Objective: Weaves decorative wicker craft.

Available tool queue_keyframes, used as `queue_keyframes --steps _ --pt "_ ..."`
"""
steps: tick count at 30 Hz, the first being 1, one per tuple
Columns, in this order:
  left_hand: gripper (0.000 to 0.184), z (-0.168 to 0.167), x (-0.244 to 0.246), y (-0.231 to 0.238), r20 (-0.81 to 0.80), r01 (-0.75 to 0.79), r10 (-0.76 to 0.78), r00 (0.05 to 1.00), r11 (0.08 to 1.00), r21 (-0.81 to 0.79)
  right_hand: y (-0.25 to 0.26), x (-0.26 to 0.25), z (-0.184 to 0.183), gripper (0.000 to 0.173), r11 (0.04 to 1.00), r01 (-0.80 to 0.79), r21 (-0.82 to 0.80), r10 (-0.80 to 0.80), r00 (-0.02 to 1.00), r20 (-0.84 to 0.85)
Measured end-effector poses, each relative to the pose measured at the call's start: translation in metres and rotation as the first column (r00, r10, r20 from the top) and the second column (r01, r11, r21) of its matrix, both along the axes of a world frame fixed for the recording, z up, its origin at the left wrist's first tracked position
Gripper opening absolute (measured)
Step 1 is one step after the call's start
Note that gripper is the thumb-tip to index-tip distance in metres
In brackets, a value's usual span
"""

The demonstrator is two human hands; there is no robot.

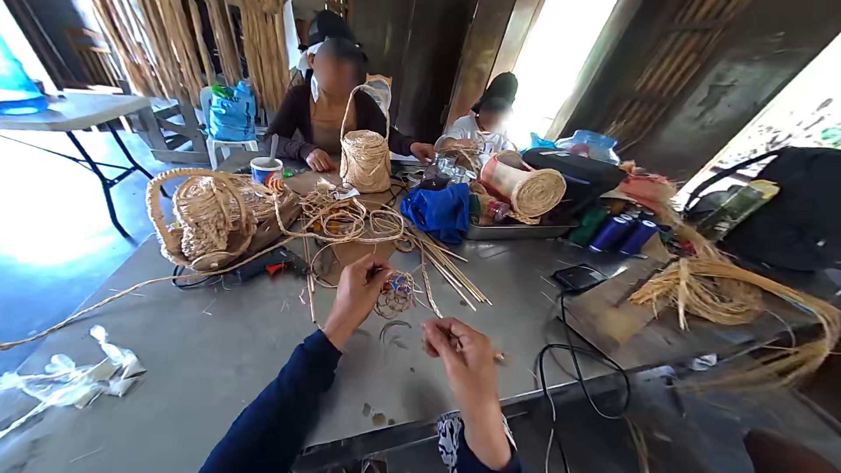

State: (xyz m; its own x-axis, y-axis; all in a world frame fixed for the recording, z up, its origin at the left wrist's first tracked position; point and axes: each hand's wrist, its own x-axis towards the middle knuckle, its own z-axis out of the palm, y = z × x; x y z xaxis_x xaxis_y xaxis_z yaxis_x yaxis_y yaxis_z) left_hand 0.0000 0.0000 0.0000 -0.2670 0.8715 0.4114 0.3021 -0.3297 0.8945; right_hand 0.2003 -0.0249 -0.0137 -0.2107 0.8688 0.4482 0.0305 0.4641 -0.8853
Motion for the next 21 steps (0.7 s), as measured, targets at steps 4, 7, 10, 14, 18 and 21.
queue_keyframes --steps 4,7,10,14,18,21 --pt "0.010 -0.006 0.012 -0.003 -0.003 0.186 -0.187 0.982 0.982 -0.043 0.027 0.008 -0.014 0.013 0.947 0.271 0.171 -0.286 0.956 0.071" --pt "0.007 -0.009 0.014 -0.003 0.031 0.241 -0.240 0.970 0.970 -0.034 0.032 0.020 -0.014 0.009 0.976 0.217 0.021 -0.218 0.969 0.120" --pt "0.010 -0.013 0.012 -0.002 0.203 0.313 -0.309 0.929 0.950 0.017 0.030 0.026 -0.022 0.009 0.977 0.173 -0.125 -0.162 0.982 0.092" --pt "0.022 -0.015 0.006 -0.003 0.439 0.427 -0.413 0.798 0.901 0.071 0.023 0.029 -0.038 0.028 0.985 0.104 -0.139 -0.114 0.991 -0.073" --pt "0.026 -0.017 0.010 -0.003 0.527 0.452 -0.411 0.743 0.890 0.057 0.020 0.029 -0.045 0.047 1.000 0.016 0.010 -0.017 0.999 0.047" --pt "0.027 -0.019 0.010 -0.003 0.540 0.432 -0.385 0.748 0.901 0.044 0.016 0.035 -0.043 0.014 0.988 0.089 0.127 -0.110 0.978 0.175"
